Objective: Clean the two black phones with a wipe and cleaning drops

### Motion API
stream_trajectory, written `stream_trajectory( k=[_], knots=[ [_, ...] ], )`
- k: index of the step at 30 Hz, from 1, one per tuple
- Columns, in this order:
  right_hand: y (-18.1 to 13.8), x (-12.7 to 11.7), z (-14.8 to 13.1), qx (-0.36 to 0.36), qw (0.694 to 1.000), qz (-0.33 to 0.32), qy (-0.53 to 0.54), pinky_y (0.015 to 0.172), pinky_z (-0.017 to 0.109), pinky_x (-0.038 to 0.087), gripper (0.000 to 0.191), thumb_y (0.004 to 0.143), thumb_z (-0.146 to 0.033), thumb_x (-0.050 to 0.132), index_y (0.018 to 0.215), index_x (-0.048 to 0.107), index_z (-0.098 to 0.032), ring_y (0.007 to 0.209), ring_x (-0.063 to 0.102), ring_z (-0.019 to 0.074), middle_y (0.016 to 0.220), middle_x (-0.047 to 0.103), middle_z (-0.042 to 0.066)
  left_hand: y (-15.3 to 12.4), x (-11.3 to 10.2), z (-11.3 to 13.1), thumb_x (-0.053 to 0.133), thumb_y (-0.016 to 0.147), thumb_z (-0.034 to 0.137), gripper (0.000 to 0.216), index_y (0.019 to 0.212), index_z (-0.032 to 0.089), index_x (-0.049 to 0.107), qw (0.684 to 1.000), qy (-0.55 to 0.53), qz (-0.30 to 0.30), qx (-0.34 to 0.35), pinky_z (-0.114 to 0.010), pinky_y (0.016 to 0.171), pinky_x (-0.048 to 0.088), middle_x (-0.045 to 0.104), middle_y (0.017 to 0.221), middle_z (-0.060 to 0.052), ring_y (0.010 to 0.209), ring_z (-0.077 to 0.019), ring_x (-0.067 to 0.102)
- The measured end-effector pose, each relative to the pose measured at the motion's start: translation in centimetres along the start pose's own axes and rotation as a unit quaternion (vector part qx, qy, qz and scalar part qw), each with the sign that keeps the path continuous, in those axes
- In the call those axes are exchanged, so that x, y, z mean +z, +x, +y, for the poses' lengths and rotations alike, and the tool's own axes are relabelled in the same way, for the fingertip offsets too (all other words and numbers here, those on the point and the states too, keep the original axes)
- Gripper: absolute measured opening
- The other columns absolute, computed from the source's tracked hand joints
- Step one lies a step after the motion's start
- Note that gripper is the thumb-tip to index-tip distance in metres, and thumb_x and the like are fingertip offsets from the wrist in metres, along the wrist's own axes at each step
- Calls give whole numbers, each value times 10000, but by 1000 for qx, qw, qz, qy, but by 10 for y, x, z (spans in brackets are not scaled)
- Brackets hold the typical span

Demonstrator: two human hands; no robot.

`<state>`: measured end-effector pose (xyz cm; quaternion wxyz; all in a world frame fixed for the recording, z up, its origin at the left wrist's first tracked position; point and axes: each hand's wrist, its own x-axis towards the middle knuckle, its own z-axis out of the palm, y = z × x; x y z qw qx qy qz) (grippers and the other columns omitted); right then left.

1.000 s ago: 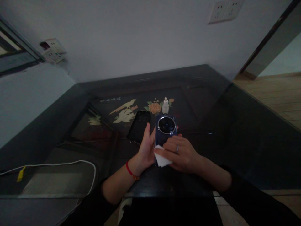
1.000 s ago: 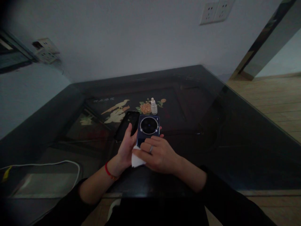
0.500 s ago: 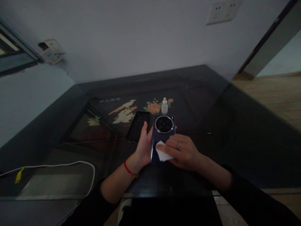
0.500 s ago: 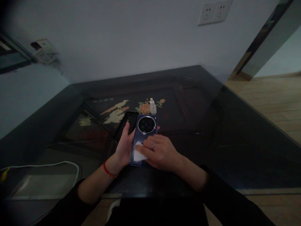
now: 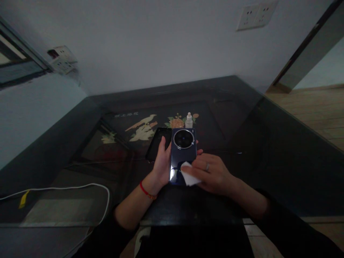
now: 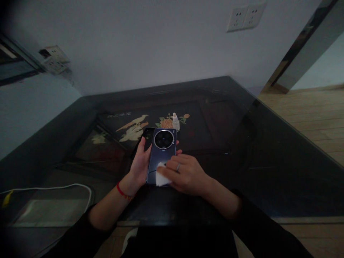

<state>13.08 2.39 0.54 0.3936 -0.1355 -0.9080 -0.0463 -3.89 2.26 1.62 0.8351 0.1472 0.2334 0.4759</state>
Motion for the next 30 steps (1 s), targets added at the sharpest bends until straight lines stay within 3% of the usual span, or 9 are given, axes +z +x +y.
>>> stream_trajectory(
  k=[4, 6, 10, 12, 18, 20, 25, 27, 30],
  knots=[
    [-4, -6, 20, 107, 994, 29, -21, 655, 285, 480, 186, 901, -169, 489, 1005, 642, -152, 696, 569, 152, 760, 638, 50, -2, 3, 1, 238, 935, 598, 639, 1424, 227, 414, 1000, 4, 15, -7, -435, 1002, 405, 616, 1272, -111, 1132, -278, 600],
    [-2, -7, 15, 77, 997, 23, -2, 648, 283, 472, 191, 897, -167, 486, 1004, 642, -140, 685, 565, 150, 745, 633, 47, -2, 3, 1, 238, 930, 607, 650, 1426, 224, 409, 1000, 5, 11, -8, -438, 1004, 404, 608, 1284, -114, 1144, -283, 593],
    [4, -4, -7, -58, 996, -29, 62, 570, 273, 409, 207, 911, -175, 450, 959, 644, -122, 592, 512, 136, 643, 587, 6, -1, 0, 4, 219, 913, 642, 702, 1435, 206, 392, 1000, 5, -8, 6, -509, 984, 401, 583, 1313, -142, 1159, -331, 577],
    [3, -4, -9, -73, 994, -43, 74, 553, 275, 398, 224, 921, -178, 425, 955, 640, -125, 580, 502, 135, 634, 582, 0, -1, -2, 6, 216, 908, 651, 716, 1439, 201, 386, 1000, 3, -14, 9, -530, 979, 396, 574, 1325, -146, 1164, -345, 571],
    [-6, -9, 19, 79, 996, 32, 9, 589, 262, 452, 190, 906, -203, 494, 1026, 621, -129, 652, 564, 137, 738, 627, 46, -1, -4, 7, 203, 920, 633, 706, 1455, 198, 357, 1000, -6, -6, -5, -453, 1018, 378, 581, 1317, -141, 1187, -292, 562],
    [-8, -10, 21, 88, 995, 43, 13, 599, 263, 459, 182, 900, -196, 498, 1021, 620, -136, 664, 572, 137, 754, 630, 49, -2, -3, 5, 209, 922, 629, 698, 1457, 205, 352, 1000, -9, -9, -10, -446, 1018, 378, 583, 1316, -136, 1186, -288, 563],
    [-7, -9, 13, 7, 998, 44, 32, 554, 272, 426, 225, 917, -216, 438, 1035, 617, -146, 582, 523, 135, 654, 586, 14, -1, -2, 3, 169, 902, 671, 775, 1458, 160, 346, 999, -24, -19, -31, -452, 1042, 353, 576, 1315, -160, 1197, -293, 552],
    [-7, -11, 16, 38, 997, 60, 25, 554, 266, 428, 221, 916, -232, 459, 1041, 624, -153, 592, 537, 134, 665, 594, 17, -1, -2, 2, 171, 903, 669, 760, 1465, 183, 330, 998, -19, -26, -47, -476, 1041, 351, 573, 1320, -155, 1193, -298, 553],
    [-8, -17, 25, 141, 987, 81, 7, 575, 256, 445, 201, 906, -226, 492, 1030, 640, -169, 648, 592, 137, 733, 639, 33, -4, -2, 0, 168, 908, 660, 708, 1478, 258, 289, 996, -8, -40, -80, -536, 1016, 361, 563, 1335, -136, 1189, -313, 554]
  ],
)
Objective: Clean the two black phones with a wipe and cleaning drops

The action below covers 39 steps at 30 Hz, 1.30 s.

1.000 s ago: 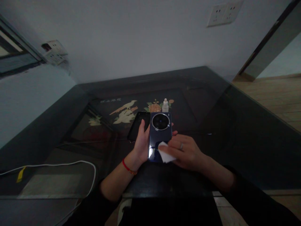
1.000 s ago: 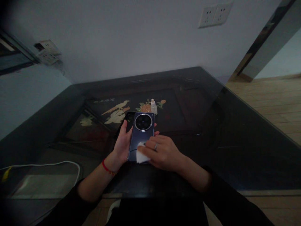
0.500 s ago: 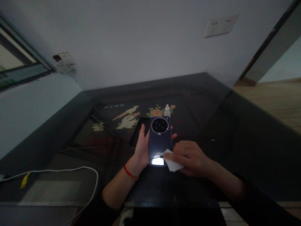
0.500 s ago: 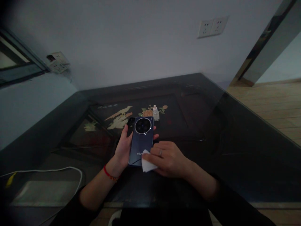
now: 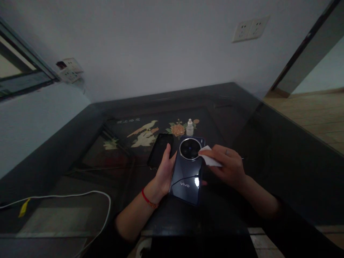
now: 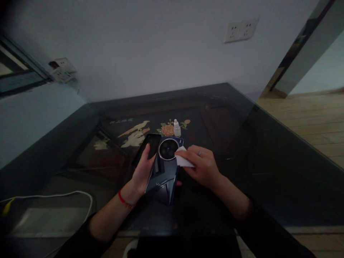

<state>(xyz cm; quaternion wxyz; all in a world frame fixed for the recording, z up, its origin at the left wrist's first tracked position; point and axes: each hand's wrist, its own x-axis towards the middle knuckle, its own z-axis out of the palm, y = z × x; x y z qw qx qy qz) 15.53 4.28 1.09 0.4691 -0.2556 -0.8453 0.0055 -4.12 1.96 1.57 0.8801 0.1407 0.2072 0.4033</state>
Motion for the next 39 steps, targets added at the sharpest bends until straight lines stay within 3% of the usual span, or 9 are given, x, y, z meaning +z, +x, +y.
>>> stream_trajectory(
  k=[3, 6, 10, 17, 23, 30, 36, 39],
  knots=[
    [4, -7, 8, 86, 996, 16, -21, 626, 262, 470, 173, 902, -205, 501, 983, 652, -178, 706, 640, 147, 807, 683, 43, -3, 0, -2, 177, 896, 678, 697, 1474, 303, 281, 999, 19, -31, -27, -590, 968, 383, 544, 1355, -137, 1191, -344, 548],
    [7, -10, 12, 120, 992, 17, -37, 661, 266, 482, 157, 893, -182, 514, 951, 659, -167, 738, 658, 154, 815, 692, 45, -5, -2, -5, 201, 881, 697, 689, 1451, 328, 320, 997, 40, -57, -45, -597, 888, 438, 518, 1383, -133, 1183, -378, 548],
    [6, -5, 7, 75, 996, 2, -54, 663, 270, 484, 175, 894, -185, 510, 980, 660, -157, 741, 642, 159, 801, 678, 52, -4, -2, -10, 213, 903, 660, 661, 1433, 291, 352, 996, 74, -32, -29, -552, 801, 503, 585, 1289, -148, 1076, -363, 618],
    [0, 14, -10, -108, 991, -62, -42, 583, 275, 438, 198, 917, -188, 484, 961, 673, -149, 624, 546, 151, 678, 612, 29, 0, 1, -17, 289, 951, 541, 561, 1421, 250, 388, 998, 69, 12, 6, -424, 855, 523, 667, 1133, -111, 943, -248, 674],
    [-1, 11, 4, 37, 997, 3, -72, 625, 270, 461, 188, 911, -196, 518, 996, 672, -130, 683, 589, 154, 743, 636, 52, -1, 6, -18, 221, 952, 562, 573, 1429, 278, 360, 996, 85, 7, -12, -455, 831, 524, 667, 1128, -110, 930, -244, 675],
    [0, 17, -11, -75, 994, -40, -72, 578, 288, 410, 220, 921, -203, 471, 969, 679, -151, 626, 532, 156, 684, 613, 34, 1, 3, -22, 246, 959, 534, 564, 1417, 233, 382, 995, 88, 39, -8, -416, 819, 528, 673, 1093, -113, 931, -248, 672],
    [-2, 12, 2, 43, 995, 6, -92, 633, 284, 451, 185, 913, -216, 519, 979, 675, -142, 685, 572, 161, 740, 625, 49, 1, 4, -23, 287, 949, 548, 554, 1429, 277, 351, 994, 100, 43, -7, -429, 846, 515, 668, 1125, -100, 951, -240, 668],
    [-2, 16, -5, -2, 997, -10, -76, 636, 284, 445, 187, 906, -193, 510, 981, 676, -151, 690, 571, 160, 741, 627, 45, 4, 0, -26, 303, 948, 544, 555, 1409, 249, 395, 995, 90, 33, -10, -425, 848, 514, 674, 1117, -105, 942, -247, 670]
  ],
)
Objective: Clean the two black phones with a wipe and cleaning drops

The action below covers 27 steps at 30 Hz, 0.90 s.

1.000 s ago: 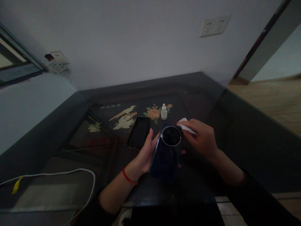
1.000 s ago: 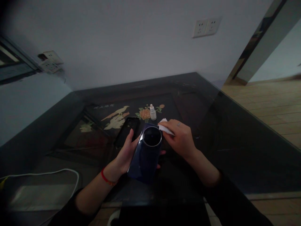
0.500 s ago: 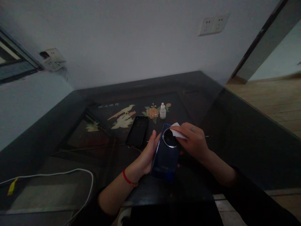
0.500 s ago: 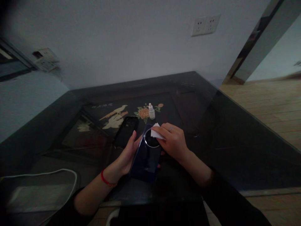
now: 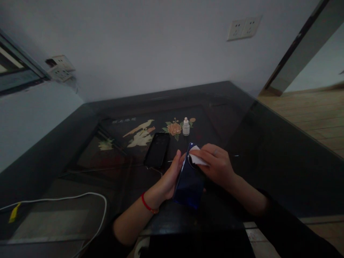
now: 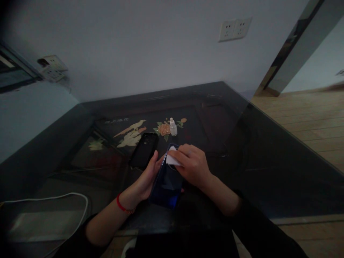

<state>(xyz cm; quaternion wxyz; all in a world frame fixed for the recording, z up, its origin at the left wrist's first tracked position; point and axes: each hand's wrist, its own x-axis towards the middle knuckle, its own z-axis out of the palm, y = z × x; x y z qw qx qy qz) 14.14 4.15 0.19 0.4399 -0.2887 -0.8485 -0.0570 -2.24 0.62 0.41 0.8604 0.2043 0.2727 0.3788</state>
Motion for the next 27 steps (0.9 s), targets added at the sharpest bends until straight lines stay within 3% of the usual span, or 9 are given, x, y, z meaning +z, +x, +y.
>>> stream_trajectory(
  k=[3, 8, 10, 14, 20, 22, 27],
  knots=[
    [0, 3, -7, -57, 998, -19, 4, 623, 293, 423, 188, 888, -178, 522, 982, 683, -157, 686, 565, 167, 736, 628, 46, 1, -1, -1, 323, 945, 539, 564, 1397, 218, 423, 1000, -10, 5, -2, -419, 848, 515, 678, 1112, -111, 945, -259, 670],
    [-1, 1, 5, 68, 998, 5, -9, 659, 299, 456, 182, 883, -170, 530, 979, 685, -169, 713, 579, 172, 767, 632, 49, -3, 7, 2, 311, 955, 520, 544, 1434, 269, 366, 999, 16, 26, 12, -438, 873, 506, 660, 1168, -105, 1008, -254, 653],
    [0, 0, 7, 67, 998, 13, -5, 657, 302, 461, 185, 879, -165, 529, 977, 686, -157, 720, 581, 179, 766, 629, 55, -4, 10, 2, 307, 953, 527, 554, 1439, 267, 358, 999, 22, 28, 6, -444, 876, 506, 651, 1185, -111, 1023, -257, 648],
    [2, 1, 1, -7, 1000, -6, -13, 617, 299, 433, 185, 880, -165, 531, 963, 696, -155, 679, 558, 177, 741, 625, 56, -5, 11, 0, 303, 957, 516, 560, 1443, 244, 358, 999, 24, 35, 2, -445, 875, 508, 649, 1186, -120, 1026, -263, 646],
    [3, -6, 10, 77, 996, 37, 3, 667, 293, 479, 177, 878, -163, 541, 988, 680, -173, 741, 606, 174, 791, 652, 53, -7, 9, 3, 280, 953, 539, 557, 1432, 269, 371, 999, 32, 7, 11, -453, 870, 512, 649, 1185, -114, 1012, -256, 650],
    [3, -7, 6, 58, 998, 31, 8, 657, 286, 475, 176, 884, -170, 535, 990, 675, -183, 725, 600, 165, 780, 645, 43, -6, 7, 3, 281, 951, 546, 558, 1426, 268, 376, 1000, 18, -4, 17, -455, 865, 515, 654, 1170, -113, 1001, -255, 654],
    [3, -6, -4, -80, 997, -15, 10, 583, 287, 430, 196, 882, -161, 511, 973, 684, -164, 639, 550, 155, 704, 619, 33, -4, 5, 5, 276, 957, 529, 546, 1417, 255, 384, 1000, -10, -3, 24, -442, 860, 514, 658, 1153, -114, 971, -252, 661]
  ],
)
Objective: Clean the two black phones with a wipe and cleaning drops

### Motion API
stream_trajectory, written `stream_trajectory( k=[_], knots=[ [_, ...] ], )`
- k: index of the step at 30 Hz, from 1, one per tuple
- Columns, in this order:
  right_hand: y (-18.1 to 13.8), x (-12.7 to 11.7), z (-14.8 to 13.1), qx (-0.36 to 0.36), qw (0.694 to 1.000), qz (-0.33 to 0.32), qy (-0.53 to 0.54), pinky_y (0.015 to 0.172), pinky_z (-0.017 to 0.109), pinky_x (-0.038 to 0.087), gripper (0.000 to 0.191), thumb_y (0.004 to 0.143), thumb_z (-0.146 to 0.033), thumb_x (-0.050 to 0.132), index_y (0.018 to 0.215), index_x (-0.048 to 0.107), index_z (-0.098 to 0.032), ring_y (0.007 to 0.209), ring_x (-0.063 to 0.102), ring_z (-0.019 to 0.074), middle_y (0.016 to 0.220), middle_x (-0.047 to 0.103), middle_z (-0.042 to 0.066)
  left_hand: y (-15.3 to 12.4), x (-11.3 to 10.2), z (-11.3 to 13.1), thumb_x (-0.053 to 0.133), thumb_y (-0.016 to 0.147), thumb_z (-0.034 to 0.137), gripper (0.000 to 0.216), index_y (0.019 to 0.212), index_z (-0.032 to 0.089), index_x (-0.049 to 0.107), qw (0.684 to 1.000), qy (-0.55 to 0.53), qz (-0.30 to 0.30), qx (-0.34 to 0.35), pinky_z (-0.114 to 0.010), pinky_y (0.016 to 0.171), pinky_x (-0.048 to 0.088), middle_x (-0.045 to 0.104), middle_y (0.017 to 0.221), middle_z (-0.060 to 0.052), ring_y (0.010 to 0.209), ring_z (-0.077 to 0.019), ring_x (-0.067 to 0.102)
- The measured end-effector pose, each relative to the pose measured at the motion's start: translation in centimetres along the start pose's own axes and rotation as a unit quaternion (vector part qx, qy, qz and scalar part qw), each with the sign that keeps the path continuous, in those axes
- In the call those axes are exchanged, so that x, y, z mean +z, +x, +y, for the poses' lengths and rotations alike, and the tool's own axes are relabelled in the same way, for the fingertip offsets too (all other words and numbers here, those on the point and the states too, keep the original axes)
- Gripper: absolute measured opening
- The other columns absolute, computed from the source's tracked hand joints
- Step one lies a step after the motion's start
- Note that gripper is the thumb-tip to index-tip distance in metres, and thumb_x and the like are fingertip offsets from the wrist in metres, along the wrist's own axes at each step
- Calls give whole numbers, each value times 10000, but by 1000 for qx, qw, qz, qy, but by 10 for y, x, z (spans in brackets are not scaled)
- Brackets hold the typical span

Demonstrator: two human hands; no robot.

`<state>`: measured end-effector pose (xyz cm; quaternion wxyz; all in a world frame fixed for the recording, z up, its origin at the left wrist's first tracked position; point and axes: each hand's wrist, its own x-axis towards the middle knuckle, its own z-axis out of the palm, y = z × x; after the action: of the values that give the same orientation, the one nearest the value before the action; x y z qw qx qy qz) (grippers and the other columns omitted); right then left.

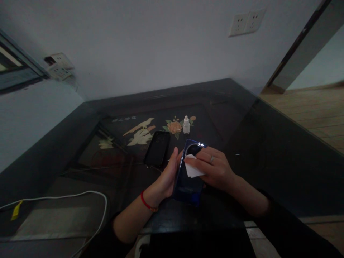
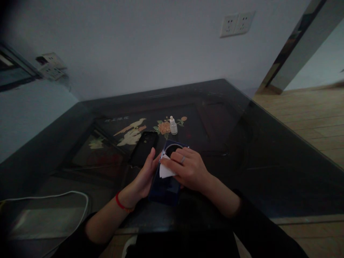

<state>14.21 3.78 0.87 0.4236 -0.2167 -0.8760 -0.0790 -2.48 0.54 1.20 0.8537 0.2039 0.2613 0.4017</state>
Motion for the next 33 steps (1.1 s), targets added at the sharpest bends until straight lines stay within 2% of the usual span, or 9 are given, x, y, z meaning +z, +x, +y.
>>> stream_trajectory(
  k=[6, 11, 13, 19, 21, 24, 26, 31, 33],
  knots=[
    [-2, -4, 17, 147, 988, 52, -6, 650, 285, 479, 169, 897, -175, 530, 990, 671, -187, 722, 600, 156, 769, 640, 39, -2, -1, 3, 254, 931, 600, 600, 1427, 278, 353, 999, -6, -29, -13, -490, 815, 512, 655, 1160, -115, 955, -276, 666],
    [1, -1, 0, -11, 999, 18, 24, 581, 276, 442, 186, 899, -173, 509, 993, 669, -166, 632, 542, 142, 686, 604, 21, 0, -2, 3, 310, 938, 567, 574, 1382, 229, 440, 1000, -5, 4, 21, -414, 889, 487, 684, 1088, -99, 938, -245, 669],
    [1, 0, -2, -45, 999, 8, 29, 570, 279, 433, 191, 898, -165, 504, 999, 666, -150, 620, 531, 143, 680, 604, 24, 1, -1, 4, 299, 943, 558, 570, 1369, 213, 457, 999, -5, 22, 27, -404, 892, 485, 688, 1071, -100, 934, -244, 669],
    [-4, -5, 16, 137, 989, 60, 2, 637, 289, 472, 207, 886, -159, 526, 1022, 680, -190, 717, 590, 161, 779, 638, 41, -1, 1, 7, 175, 946, 586, 608, 1406, 251, 386, 1000, -27, -5, 1, -488, 862, 488, 664, 1132, -113, 951, -265, 665],
    [-5, -3, 13, 111, 992, 51, 25, 620, 288, 463, 221, 879, -152, 525, 1033, 681, -186, 703, 583, 160, 763, 625, 36, 0, 1, 7, 174, 941, 597, 624, 1404, 240, 391, 1000, -27, -3, -2, -493, 854, 491, 662, 1134, -122, 946, -273, 666],
    [-4, 2, 3, -3, 998, 15, 53, 583, 285, 435, 226, 877, -155, 528, 1051, 670, -171, 645, 545, 148, 715, 600, 25, 1, 0, 7, 236, 948, 570, 602, 1400, 212, 410, 999, -23, 28, 16, -442, 881, 489, 668, 1119, -119, 954, -263, 664],
    [-4, 2, 1, -27, 998, 7, 50, 583, 284, 432, 222, 885, -163, 524, 1058, 662, -177, 634, 538, 143, 711, 602, 22, 1, 0, 8, 254, 953, 552, 584, 1406, 215, 405, 999, -27, 38, 27, -422, 899, 483, 667, 1124, -112, 965, -255, 662],
    [-6, -2, 14, 121, 991, 51, 29, 632, 280, 467, 209, 886, -156, 524, 1038, 664, -193, 716, 591, 153, 801, 640, 39, 0, -1, 11, 171, 937, 605, 621, 1436, 270, 328, 999, -48, -3, 0, -514, 876, 476, 656, 1139, -114, 966, -274, 661],
    [-6, -1, 14, 119, 991, 51, 37, 634, 278, 469, 204, 880, -151, 535, 1033, 665, -181, 721, 594, 155, 798, 640, 43, 0, -3, 11, 170, 929, 618, 632, 1429, 269, 337, 999, -42, -8, -5, -543, 855, 478, 658, 1125, -122, 953, -290, 663]
  ],
)
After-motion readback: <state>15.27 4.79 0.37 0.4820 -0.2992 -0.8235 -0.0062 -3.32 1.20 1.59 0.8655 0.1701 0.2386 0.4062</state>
